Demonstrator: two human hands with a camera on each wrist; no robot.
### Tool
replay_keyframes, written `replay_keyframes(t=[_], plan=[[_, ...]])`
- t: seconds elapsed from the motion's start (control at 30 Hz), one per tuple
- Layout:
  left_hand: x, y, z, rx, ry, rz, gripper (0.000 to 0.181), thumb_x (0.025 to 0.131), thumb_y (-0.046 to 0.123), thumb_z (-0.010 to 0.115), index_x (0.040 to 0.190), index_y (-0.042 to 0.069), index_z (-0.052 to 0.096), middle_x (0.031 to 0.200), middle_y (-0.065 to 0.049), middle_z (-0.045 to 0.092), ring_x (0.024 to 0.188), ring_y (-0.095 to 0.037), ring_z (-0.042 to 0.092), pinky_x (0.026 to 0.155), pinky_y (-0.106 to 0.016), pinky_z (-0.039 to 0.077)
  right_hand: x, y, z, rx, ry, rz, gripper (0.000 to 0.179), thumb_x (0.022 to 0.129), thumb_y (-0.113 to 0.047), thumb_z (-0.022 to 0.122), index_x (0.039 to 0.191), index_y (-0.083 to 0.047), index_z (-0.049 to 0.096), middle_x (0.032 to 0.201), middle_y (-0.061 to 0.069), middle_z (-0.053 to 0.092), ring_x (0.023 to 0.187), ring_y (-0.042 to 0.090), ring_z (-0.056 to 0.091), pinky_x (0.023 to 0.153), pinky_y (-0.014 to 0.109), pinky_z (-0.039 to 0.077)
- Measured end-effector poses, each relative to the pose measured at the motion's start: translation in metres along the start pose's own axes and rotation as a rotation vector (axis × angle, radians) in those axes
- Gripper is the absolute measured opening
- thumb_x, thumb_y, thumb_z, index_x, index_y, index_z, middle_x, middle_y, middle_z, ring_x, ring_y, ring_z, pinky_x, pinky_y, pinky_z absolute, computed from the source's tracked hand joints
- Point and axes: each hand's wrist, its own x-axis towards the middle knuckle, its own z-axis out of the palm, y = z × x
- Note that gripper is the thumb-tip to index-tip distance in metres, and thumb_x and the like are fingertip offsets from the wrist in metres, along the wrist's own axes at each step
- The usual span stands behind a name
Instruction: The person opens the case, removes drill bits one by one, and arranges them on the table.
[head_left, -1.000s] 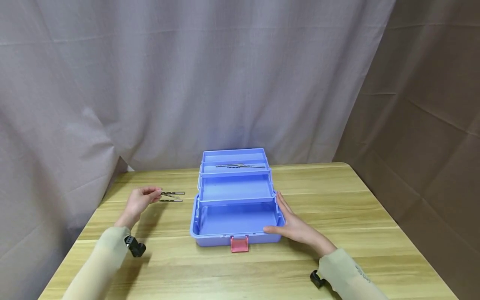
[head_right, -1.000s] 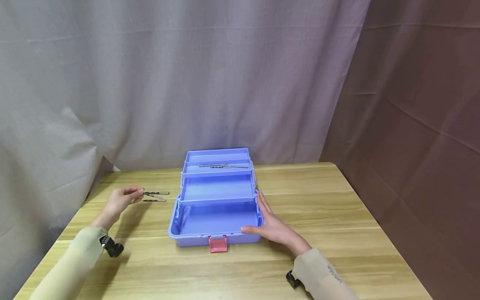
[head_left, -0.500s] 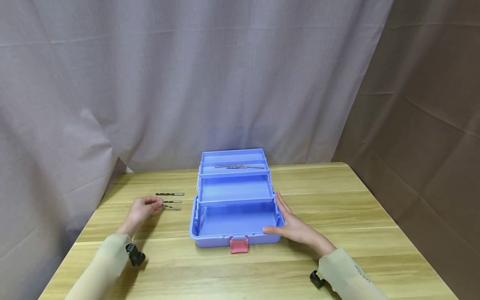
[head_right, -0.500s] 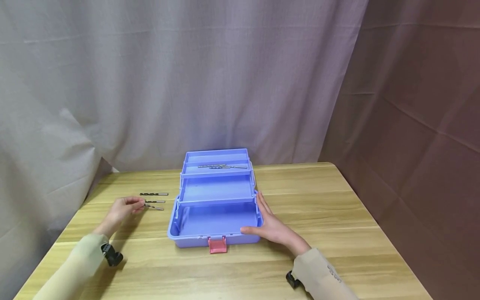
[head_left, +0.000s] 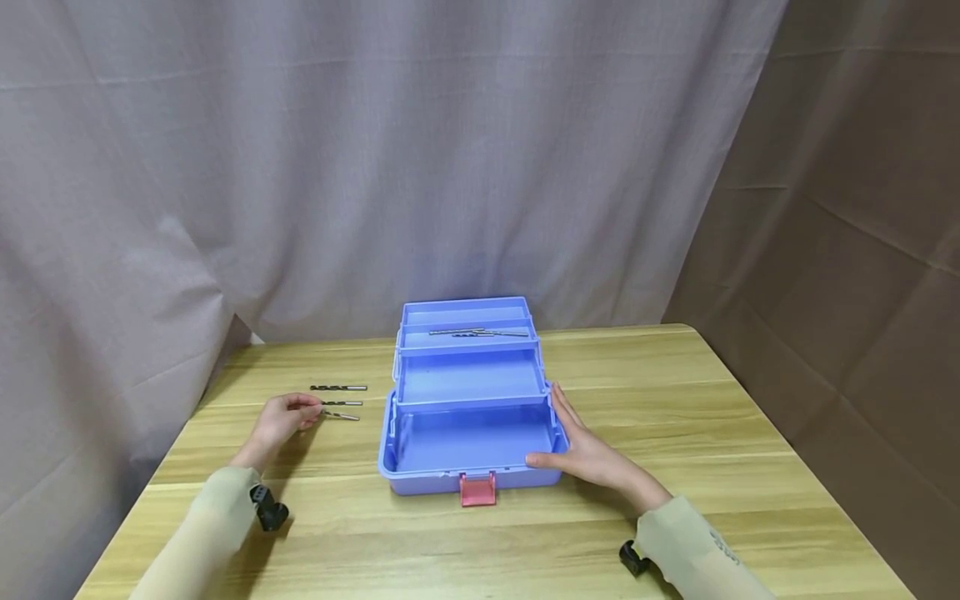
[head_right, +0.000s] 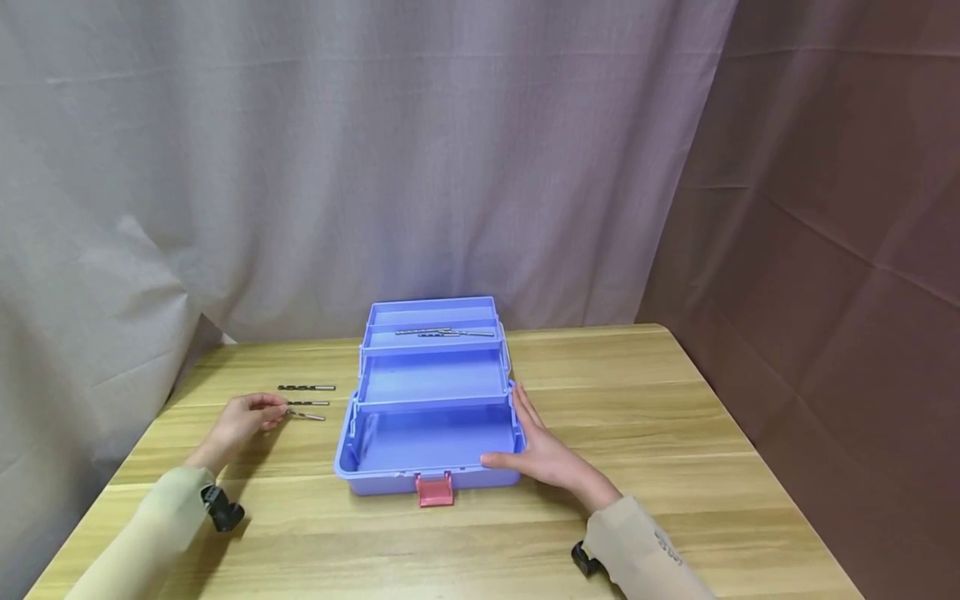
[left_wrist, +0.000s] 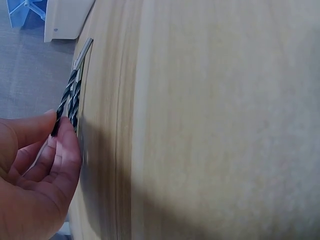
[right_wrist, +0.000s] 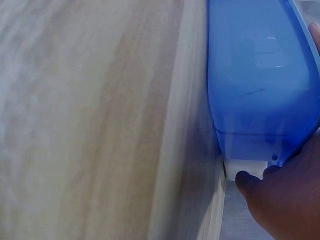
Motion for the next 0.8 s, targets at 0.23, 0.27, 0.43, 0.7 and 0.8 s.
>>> replay_keyframes(t=[0.23, 0.27, 0.43, 0.7, 0.8], plan=[[-0.0003, -0.0017, -0.0017, 0.027, -0.026, -0.012, 0.028, 0.096, 0.003, 0.065, 0.118, -0.013, 0.061, 0.098, -0.011, 0.07, 0.082, -0.013, 0.062, 0.071, -0.023, 0.054, 0.0002, 0.0, 0.0, -0.003, 0.002, -0.003, 0.122, 0.085, -0.047, 0.079, 0.161, -0.01, -0.009, 0.167, 0.007, -0.017, 0.151, 0.041, -0.004, 0.114, 0.065, 0.012], [-0.0004, -0.0021, -0.0018, 0.03, -0.03, -0.013, 0.029, 0.096, 0.004, 0.065, 0.119, -0.013, 0.06, 0.099, -0.011, 0.07, 0.082, -0.013, 0.062, 0.071, -0.023, 0.054, 0.0001, 0.0002, 0.0002, -0.002, 0.002, -0.003, 0.122, 0.085, -0.047, 0.079, 0.161, -0.01, -0.009, 0.167, 0.007, -0.017, 0.151, 0.041, -0.004, 0.114, 0.065, 0.011], [0.0007, -0.0042, -0.0019, 0.043, -0.033, -0.009, 0.027, 0.096, 0.002, 0.064, 0.118, -0.013, 0.06, 0.102, -0.013, 0.069, 0.082, -0.013, 0.06, 0.072, -0.023, 0.053, 0.0006, 0.001, 0.0, 0.005, 0.0, -0.003, 0.121, 0.085, -0.046, 0.079, 0.161, -0.01, -0.008, 0.167, 0.007, -0.017, 0.151, 0.041, -0.004, 0.115, 0.065, 0.012], [0.002, -0.0061, -0.0005, 0.088, -0.027, 0.025, 0.022, 0.095, -0.003, 0.062, 0.115, -0.013, 0.062, 0.101, -0.016, 0.069, 0.082, -0.012, 0.061, 0.07, -0.022, 0.053, 0.0007, 0.0017, 0.0005, 0.008, -0.003, -0.011, 0.121, 0.085, -0.045, 0.079, 0.161, -0.01, -0.009, 0.167, 0.007, -0.017, 0.151, 0.041, -0.005, 0.115, 0.065, 0.011], [0.0014, -0.005, 0.0004, 0.099, -0.029, 0.026, 0.021, 0.095, -0.004, 0.061, 0.115, -0.013, 0.062, 0.104, -0.019, 0.069, 0.084, -0.013, 0.062, 0.071, -0.023, 0.053, 0.0008, 0.0012, 0.0001, 0.006, -0.004, -0.013, 0.121, 0.085, -0.045, 0.079, 0.161, -0.01, -0.01, 0.166, 0.008, -0.018, 0.151, 0.041, -0.005, 0.115, 0.065, 0.01]])
